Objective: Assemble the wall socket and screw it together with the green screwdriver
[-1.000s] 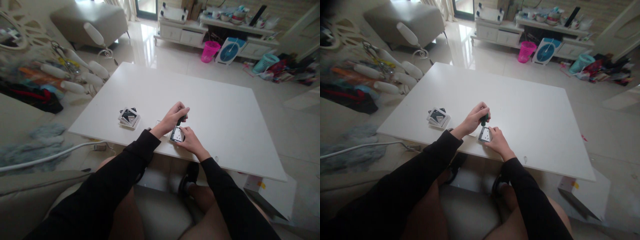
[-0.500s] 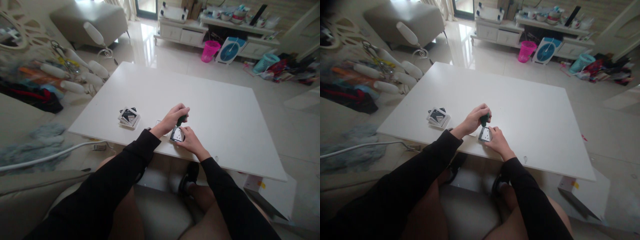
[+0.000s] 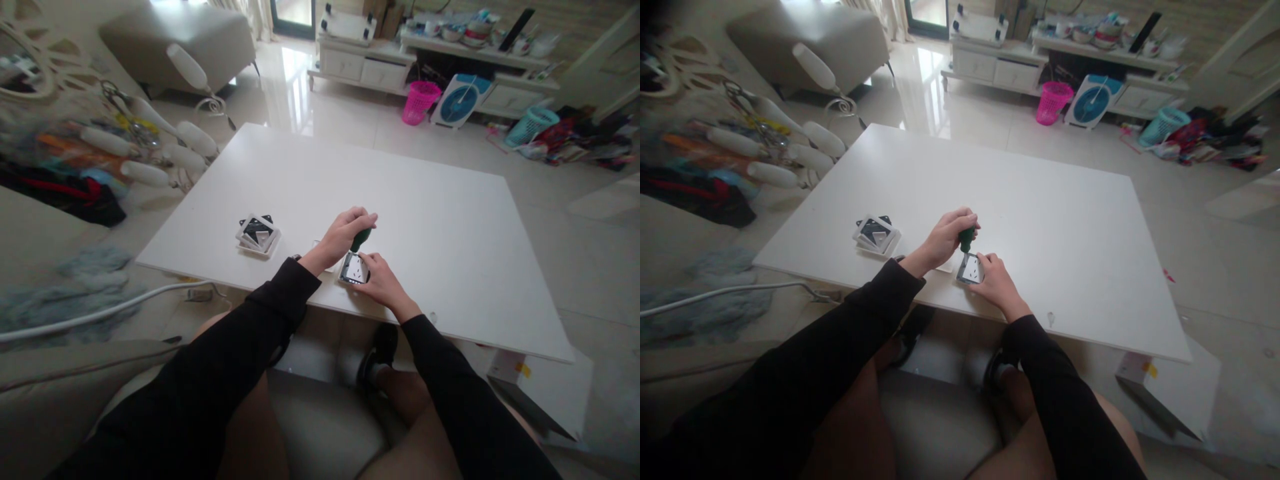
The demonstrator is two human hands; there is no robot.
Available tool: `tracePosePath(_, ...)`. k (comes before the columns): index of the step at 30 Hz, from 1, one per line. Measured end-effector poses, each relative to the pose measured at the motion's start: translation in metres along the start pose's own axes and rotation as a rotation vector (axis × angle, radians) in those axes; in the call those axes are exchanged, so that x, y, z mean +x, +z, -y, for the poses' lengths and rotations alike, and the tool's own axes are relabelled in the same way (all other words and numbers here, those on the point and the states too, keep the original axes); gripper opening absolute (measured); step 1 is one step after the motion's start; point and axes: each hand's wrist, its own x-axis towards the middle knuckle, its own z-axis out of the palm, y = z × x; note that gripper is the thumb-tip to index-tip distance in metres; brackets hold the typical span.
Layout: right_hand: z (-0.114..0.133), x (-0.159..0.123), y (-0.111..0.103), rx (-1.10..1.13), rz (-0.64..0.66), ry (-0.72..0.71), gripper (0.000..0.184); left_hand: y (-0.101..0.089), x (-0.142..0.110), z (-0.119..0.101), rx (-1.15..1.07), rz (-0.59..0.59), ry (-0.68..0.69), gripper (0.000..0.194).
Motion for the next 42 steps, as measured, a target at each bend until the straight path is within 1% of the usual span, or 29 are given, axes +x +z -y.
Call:
tracePosePath(3,0.0004,-0.0001,-0.0001,0.002,0.001,-0.003,0.079,0.0002,0.0009,-0.0022,0.037,-0.001,0.008,0.046)
tracePosePath(5,0.0018,-0.0002,-0.0008,0.002,0.003,0.003,0.079,0.0009,0.0009,-0.0034,0.015,0.004,0.01,0.048)
tracePosePath(10,0.0051,-0.0007,-0.0026,-0.001,0.009,0.015,0.077,0.0032,-0.001,-0.0015,-0.052,0.028,0.034,0.042)
tracePosePath(12,0.0054,-0.0008,-0.0027,0.001,0.005,0.012,0.077,0.0034,-0.0013,-0.0002,-0.069,0.044,0.022,0.041)
tracePosePath(16,0.005,-0.0009,-0.0029,0.005,0.007,0.009,0.078,0.0021,0.0005,0.0,-0.028,0.049,0.008,0.041)
tracePosePath(18,0.005,-0.0009,-0.003,0.001,0.01,0.012,0.079,0.0013,0.0015,-0.0006,-0.001,0.05,0.019,0.045)
tracePosePath(21,0.005,-0.0008,-0.0029,-0.005,0.017,0.024,0.079,0.0016,0.0014,-0.0009,-0.028,0.047,0.037,0.051)
tracePosePath(24,0.0041,-0.0005,-0.002,-0.005,0.018,0.021,0.079,0.003,0.0,-0.0003,-0.068,0.025,0.04,0.044)
tracePosePath(26,0.0033,-0.0004,-0.0013,-0.006,0.013,0.013,0.078,0.0034,-0.0004,0.0005,-0.07,0.03,0.011,0.042)
tracePosePath(29,0.0025,-0.0003,-0.0008,-0.002,0.008,0.002,0.077,0.0024,0.001,0.0015,-0.019,0.032,-0.014,0.045)
tracePosePath(32,0.0025,-0.0004,-0.001,0.0,0.007,0.004,0.079,0.0012,0.0026,0.0013,0.04,0.008,0.01,0.052)
tracePosePath(35,0.0025,-0.0005,-0.0011,-0.004,0.01,0.011,0.08,0.002,0.0019,-0.0002,0.013,-0.012,0.025,0.056)
tracePosePath(39,0.0016,-0.0004,-0.0006,-0.002,0.005,0.001,0.08,0.0042,-0.0004,-0.0004,-0.044,-0.024,0.009,0.044)
tracePosePath(42,0.0014,-0.0003,-0.0002,-0.002,0.002,-0.001,0.08,0.0038,0.0,0.0007,-0.05,-0.002,0.002,0.043)
